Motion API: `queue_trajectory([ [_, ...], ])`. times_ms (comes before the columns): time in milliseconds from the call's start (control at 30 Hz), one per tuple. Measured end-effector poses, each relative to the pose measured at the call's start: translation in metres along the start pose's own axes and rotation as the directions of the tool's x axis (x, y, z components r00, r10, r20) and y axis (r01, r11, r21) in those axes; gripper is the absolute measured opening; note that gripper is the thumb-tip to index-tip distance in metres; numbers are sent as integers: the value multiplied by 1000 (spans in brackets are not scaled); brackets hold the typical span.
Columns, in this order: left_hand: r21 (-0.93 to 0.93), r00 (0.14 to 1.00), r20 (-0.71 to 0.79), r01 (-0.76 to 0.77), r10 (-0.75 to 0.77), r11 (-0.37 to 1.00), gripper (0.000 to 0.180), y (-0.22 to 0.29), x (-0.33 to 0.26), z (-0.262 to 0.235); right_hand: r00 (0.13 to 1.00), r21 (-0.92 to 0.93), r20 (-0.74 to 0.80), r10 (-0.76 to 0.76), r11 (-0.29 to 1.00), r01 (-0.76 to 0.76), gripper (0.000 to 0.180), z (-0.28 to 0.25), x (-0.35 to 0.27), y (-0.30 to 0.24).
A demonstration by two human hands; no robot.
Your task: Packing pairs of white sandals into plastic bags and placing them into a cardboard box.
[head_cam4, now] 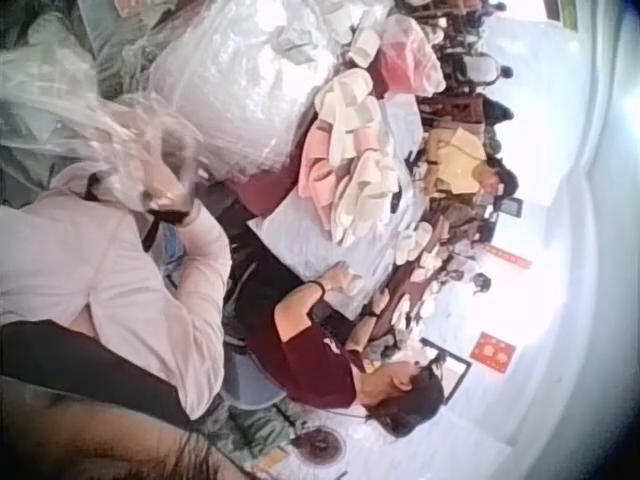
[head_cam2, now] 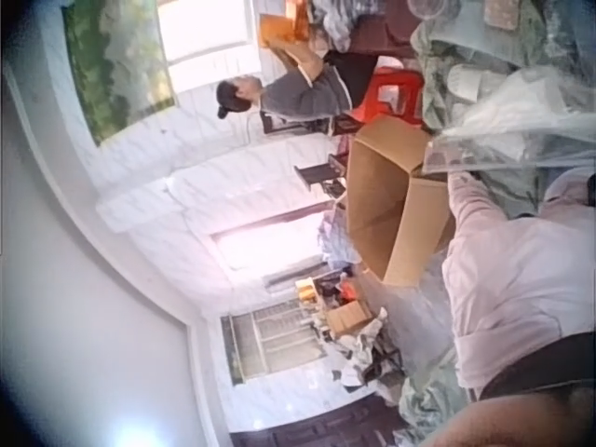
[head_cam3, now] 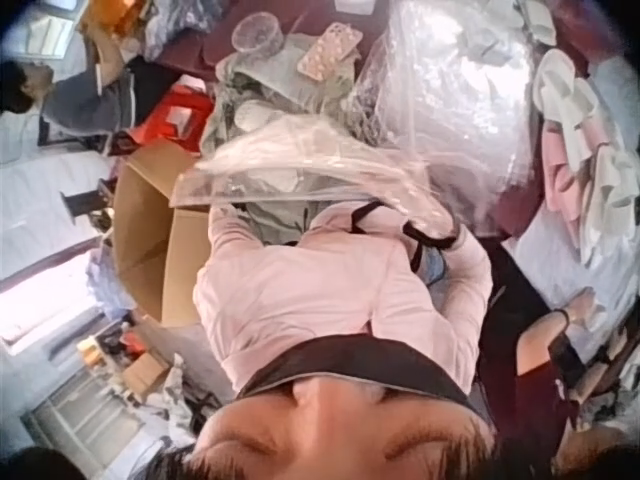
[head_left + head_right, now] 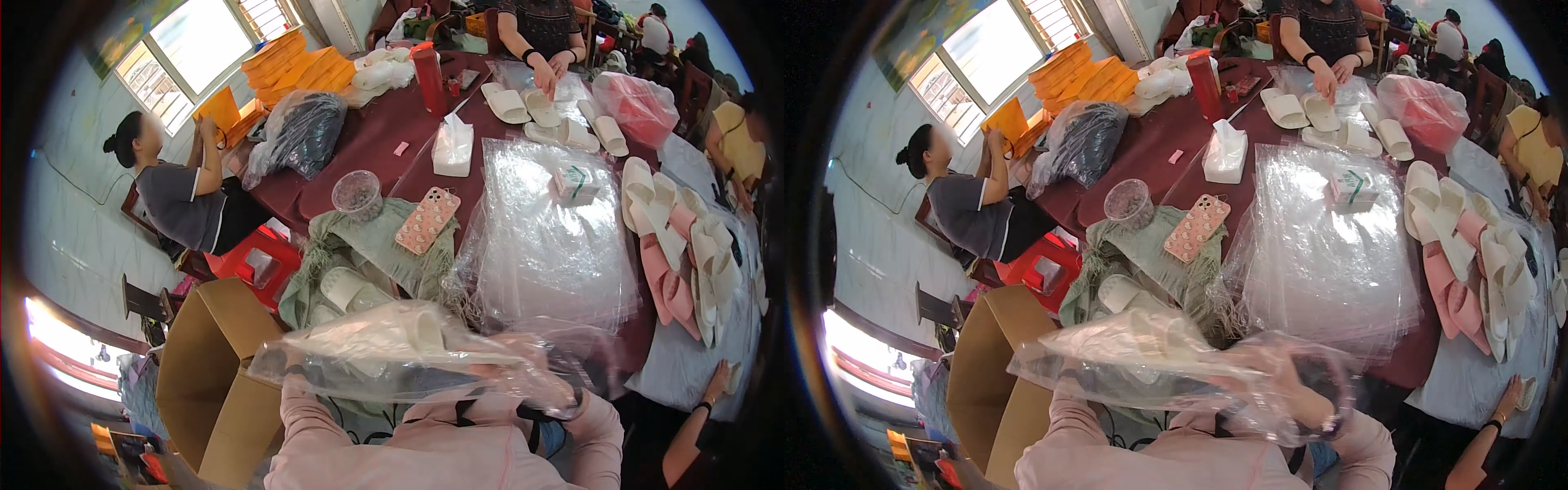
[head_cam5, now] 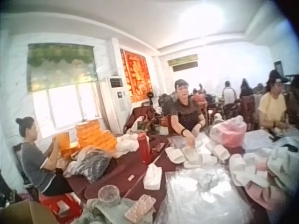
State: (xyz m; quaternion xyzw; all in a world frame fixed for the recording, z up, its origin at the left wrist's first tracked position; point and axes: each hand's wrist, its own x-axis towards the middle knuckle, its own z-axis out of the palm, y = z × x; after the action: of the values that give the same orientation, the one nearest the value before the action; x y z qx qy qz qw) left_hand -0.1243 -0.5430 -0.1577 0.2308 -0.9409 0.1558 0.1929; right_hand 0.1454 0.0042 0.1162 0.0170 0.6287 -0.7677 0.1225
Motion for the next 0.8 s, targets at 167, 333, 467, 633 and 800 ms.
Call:
queue_trajectory([
  [167, -74, 999, 46, 6, -3, 997, 62, 38, 2, -16, 997, -138, -17, -75, 988, 72, 28, 28, 58, 67],
  [333, -115, 997, 58, 57, -50, 992, 60, 44, 16, -26, 735, -430, 260, -627, 606, 669, 41, 53, 96, 63],
  [467, -149, 995, 76, 81, -70, 986, 58, 51, 21, -24, 943, -131, 280, -178, 966, 221, 40, 52, 98, 94],
  [633, -177, 986, 139, 119, -95, 977, 56, 60, 2, -18, 822, -429, 308, -480, 701, 570, 47, 31, 93, 76],
  [800, -194, 970, 202, 171, -131, 966, 53, 58, -20, -8, 878, -503, 232, -418, 721, 476, 47, 20, 93, 86],
])
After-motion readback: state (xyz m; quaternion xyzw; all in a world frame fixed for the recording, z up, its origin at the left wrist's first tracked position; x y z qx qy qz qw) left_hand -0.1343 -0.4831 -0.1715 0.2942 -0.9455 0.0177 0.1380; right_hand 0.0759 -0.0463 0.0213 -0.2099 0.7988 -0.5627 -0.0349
